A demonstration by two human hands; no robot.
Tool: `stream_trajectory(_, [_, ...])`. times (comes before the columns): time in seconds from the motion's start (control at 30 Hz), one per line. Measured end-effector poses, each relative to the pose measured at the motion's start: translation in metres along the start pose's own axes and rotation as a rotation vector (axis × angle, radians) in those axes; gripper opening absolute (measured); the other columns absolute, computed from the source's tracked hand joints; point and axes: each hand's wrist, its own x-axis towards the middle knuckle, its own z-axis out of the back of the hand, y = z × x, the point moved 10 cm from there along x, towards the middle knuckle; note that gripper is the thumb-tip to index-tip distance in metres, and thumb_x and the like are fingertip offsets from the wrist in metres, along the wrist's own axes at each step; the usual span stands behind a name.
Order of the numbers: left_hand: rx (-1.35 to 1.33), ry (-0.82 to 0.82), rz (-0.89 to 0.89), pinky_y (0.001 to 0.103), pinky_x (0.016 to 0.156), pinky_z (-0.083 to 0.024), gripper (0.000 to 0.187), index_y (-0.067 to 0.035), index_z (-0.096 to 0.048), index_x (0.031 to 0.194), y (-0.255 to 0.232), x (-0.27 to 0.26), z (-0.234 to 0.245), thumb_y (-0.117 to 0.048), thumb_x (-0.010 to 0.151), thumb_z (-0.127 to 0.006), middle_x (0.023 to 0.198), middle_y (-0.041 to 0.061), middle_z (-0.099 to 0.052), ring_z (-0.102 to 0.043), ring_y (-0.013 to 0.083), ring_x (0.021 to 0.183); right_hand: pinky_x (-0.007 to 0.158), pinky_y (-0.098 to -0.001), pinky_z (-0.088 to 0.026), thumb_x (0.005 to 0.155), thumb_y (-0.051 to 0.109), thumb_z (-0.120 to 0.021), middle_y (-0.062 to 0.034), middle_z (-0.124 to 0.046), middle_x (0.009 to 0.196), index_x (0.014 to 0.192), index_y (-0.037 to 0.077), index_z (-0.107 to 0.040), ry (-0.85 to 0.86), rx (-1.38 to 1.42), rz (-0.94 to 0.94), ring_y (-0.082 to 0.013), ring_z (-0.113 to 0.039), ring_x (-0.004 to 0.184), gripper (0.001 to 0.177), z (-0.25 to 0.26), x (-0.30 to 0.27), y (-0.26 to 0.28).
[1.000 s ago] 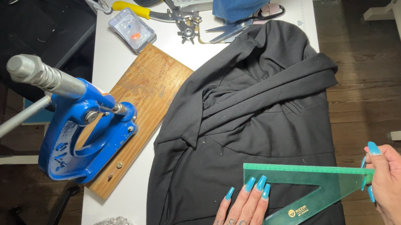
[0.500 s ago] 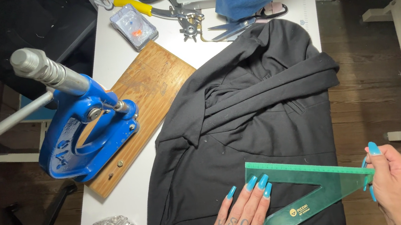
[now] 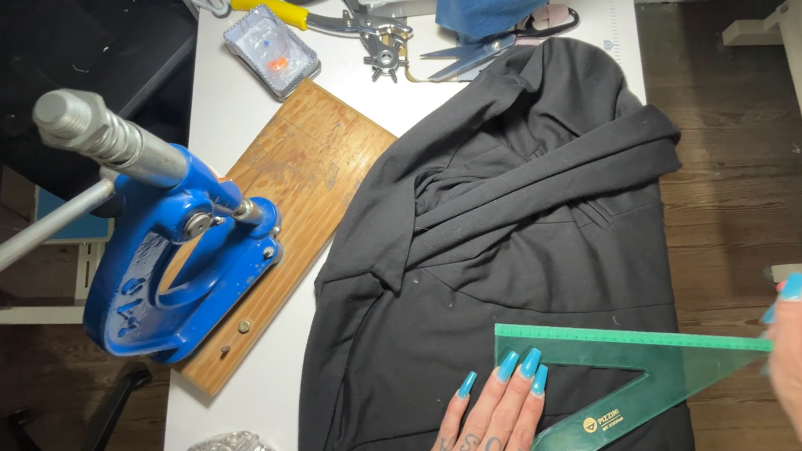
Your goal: Marking a black garment using a triangle ruler and chalk for tailoring purposes
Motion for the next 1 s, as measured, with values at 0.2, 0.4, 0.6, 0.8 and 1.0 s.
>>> stream_trajectory(0.2, [0.024,-0.037,-0.001,0.034,0.082,-0.045,0.018,-0.009,-0.058,0.105,-0.001,0.000,0.004,-0.011,0.089,-0.051,0.119,0.005,-0.055,-0.053,0.0188,0.110,0.055,-0.0341,-0.036,0.099,0.004,-0.052,-0.0137,-0.055,0.071,0.095,-0.007,-0.064,-0.075,0.305,0.467,-0.0218,-0.045,0.056,0.017,0.040,0.027,0.068])
stream_trajectory(0.4, [-0.089,0.117,-0.070,0.042,0.094,-0.034,0.059,0.000,-0.048,0.121,-0.003,-0.007,-0.001,-0.044,0.096,-0.017,0.129,0.013,-0.045,-0.042,0.0280,0.120,0.053,-0.0287,-0.042,0.083,0.030,-0.042,0.0036,-0.052,0.065,0.078,0.021,-0.050,0.808,0.135,0.994,-0.0159,-0.053,0.057,0.014,-0.021,-0.009,0.191])
stream_trajectory(0.6, [-0.196,0.328,-0.002,0.044,0.097,-0.024,0.064,0.000,-0.038,0.129,0.001,-0.022,-0.020,-0.040,0.081,-0.050,0.138,0.014,-0.032,-0.027,0.0275,0.128,0.042,-0.0319,-0.033,0.086,0.024,-0.045,0.0011,-0.038,0.054,0.073,0.017,-0.039,0.741,0.085,1.251,-0.0199,-0.038,0.046,0.016,-0.026,-0.028,0.228])
stream_trajectory(0.8, [-0.192,0.383,0.002,0.044,0.100,-0.018,0.070,-0.001,-0.028,0.134,0.001,-0.029,-0.025,-0.040,0.081,-0.050,0.141,0.013,-0.026,-0.022,0.0285,0.130,0.047,-0.0296,-0.035,0.090,0.030,-0.038,0.0033,-0.040,0.056,0.072,0.018,-0.036,0.875,-0.046,1.152,-0.0170,-0.039,0.049,0.021,-0.044,-0.030,0.226])
stream_trajectory(1.0, [-0.207,0.342,-0.002,0.043,0.101,-0.021,0.072,0.001,-0.030,0.133,0.000,-0.023,-0.013,-0.037,0.078,-0.056,0.141,0.013,-0.026,-0.023,0.0272,0.130,0.047,-0.0308,-0.036,0.088,0.026,-0.043,0.0036,-0.042,0.058,0.071,0.017,-0.036,0.847,-0.039,1.207,-0.0174,-0.042,0.051,0.020,-0.043,-0.033,0.229])
